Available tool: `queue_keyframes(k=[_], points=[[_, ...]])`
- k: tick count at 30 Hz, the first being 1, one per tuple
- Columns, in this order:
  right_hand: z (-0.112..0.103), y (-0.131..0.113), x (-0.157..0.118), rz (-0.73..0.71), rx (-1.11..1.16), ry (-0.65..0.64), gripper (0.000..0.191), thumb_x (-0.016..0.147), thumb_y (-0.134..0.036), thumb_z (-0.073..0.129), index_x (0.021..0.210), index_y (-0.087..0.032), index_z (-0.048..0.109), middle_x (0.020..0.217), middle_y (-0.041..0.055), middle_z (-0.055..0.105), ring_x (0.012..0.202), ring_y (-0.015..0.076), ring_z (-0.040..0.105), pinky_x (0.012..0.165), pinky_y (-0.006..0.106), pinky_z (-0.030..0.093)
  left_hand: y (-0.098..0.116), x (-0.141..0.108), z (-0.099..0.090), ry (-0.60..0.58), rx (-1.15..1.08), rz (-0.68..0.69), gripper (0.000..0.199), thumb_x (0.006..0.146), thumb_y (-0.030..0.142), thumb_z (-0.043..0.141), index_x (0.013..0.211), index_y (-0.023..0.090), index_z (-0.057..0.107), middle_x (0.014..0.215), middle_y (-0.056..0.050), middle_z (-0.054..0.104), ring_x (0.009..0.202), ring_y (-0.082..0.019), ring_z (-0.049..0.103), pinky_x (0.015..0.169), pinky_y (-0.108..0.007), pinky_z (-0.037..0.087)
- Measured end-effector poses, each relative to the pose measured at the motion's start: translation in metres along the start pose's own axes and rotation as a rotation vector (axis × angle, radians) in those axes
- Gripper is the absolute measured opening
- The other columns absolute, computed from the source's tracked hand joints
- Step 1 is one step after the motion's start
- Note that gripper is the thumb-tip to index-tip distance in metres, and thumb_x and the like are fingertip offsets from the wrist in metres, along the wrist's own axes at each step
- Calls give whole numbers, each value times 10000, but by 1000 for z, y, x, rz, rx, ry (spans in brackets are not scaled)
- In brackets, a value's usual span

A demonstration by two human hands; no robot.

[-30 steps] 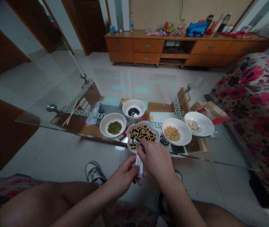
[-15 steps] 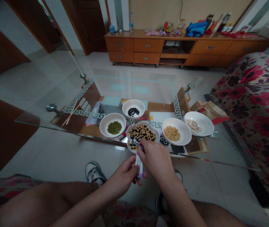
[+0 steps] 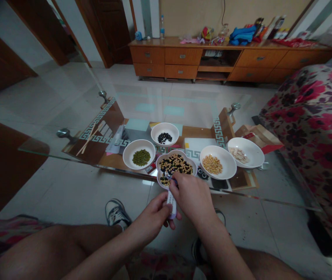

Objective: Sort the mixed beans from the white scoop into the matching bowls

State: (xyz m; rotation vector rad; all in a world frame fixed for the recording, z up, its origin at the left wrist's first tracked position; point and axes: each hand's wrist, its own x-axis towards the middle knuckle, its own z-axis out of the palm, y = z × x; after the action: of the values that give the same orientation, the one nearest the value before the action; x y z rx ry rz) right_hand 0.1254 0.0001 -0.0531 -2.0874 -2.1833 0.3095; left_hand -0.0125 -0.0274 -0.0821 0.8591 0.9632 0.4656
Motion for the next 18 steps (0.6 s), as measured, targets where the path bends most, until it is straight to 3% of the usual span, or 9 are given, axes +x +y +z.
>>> queue_keyframes(k=[18], points=[[1, 0, -1, -16, -1, 17, 241, 891, -341, 470, 891, -249, 693, 775, 18, 721, 640, 155, 628, 535, 267, 264, 3, -2, 2, 5, -18, -26, 315, 848, 343, 469, 1093, 149, 507, 735, -3, 586, 560, -105, 521, 574, -234, 367]])
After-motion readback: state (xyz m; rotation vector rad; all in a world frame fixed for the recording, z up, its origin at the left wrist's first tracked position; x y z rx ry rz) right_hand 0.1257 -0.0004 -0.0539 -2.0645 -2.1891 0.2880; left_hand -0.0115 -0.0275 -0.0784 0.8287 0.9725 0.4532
